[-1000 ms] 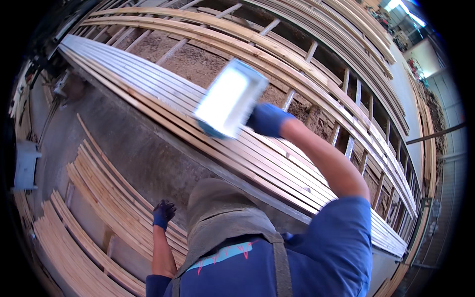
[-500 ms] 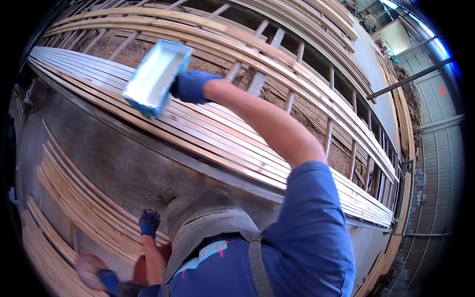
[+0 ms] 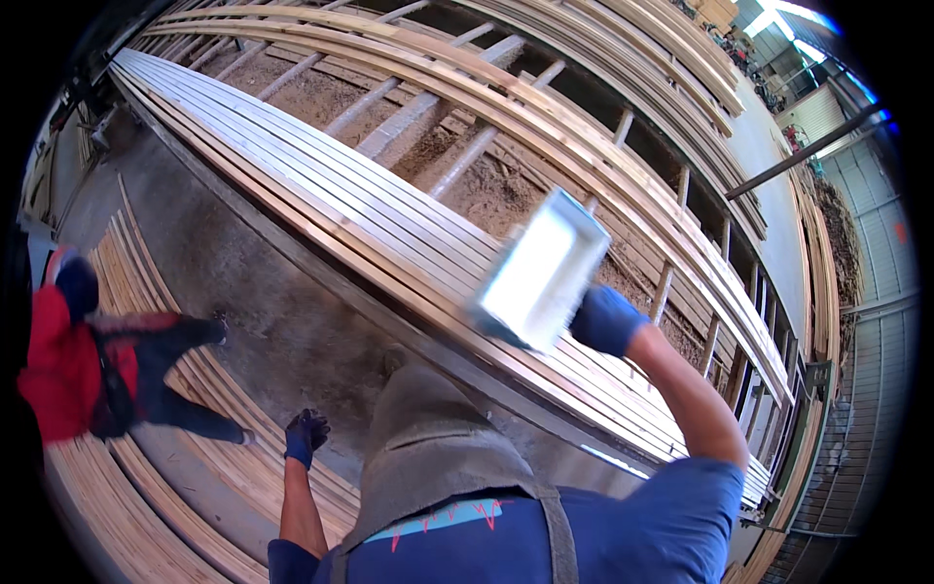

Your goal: The person picks up long wooden planks from a pile and places them onto a metal rack. They then use a roller to apply a white substance to the planks. The person repeats this process multiple times, handling the planks one at a time.

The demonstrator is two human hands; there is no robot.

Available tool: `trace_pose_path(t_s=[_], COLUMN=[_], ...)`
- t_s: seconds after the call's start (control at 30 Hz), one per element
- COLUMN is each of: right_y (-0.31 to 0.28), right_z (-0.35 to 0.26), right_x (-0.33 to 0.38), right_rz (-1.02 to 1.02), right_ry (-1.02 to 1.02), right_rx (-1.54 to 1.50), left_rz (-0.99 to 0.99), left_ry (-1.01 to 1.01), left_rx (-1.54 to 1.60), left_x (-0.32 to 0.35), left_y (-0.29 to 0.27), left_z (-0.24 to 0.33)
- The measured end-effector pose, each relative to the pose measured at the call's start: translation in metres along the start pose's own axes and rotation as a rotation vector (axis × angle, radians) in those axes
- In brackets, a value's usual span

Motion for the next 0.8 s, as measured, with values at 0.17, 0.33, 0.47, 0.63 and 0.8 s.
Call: trace_pose_path(t_s=[0.17, 0.33, 0.47, 0.63, 0.8], right_y=[-0.002, 0.003, -0.009, 0.012, 0.043], right_z=[0.063, 0.055, 0.059, 0.163, 0.306], right_x=[0.128, 0.096, 0.154, 0.321, 0.555], right_rz=[-0.070, -0.064, -0.100, -0.104, -0.046], right_ry=[0.041, -0.022, 0.028, 0.041, 0.015], right_rx=[0.014, 0.006, -0.143, -0.063, -0.127], left_rz=[-0.053, -0.079, -0.041, 0.075, 0.105], left_ry=[-0.075, -0.321, -0.308, -0.163, -0.028], left_rx=[0.151, 0.162, 0.346, 0.243, 0.027], left_x=[0.050, 0.182, 0.241, 0.325, 0.412], left_y=[0.018, 0.057, 0.076, 0.150, 0.238], left_z=[-0.179, -0.322, -0.431, -0.495, -0.520])
Point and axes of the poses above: each hand's wrist, its own x-axis away from the middle knuckle, its own y-axis out of the palm, z = x × y, the point moved 1 cm from there along -x, towards the middle knuckle, and after that the axes turned 6 degrees about y, right-handed, at the moved point
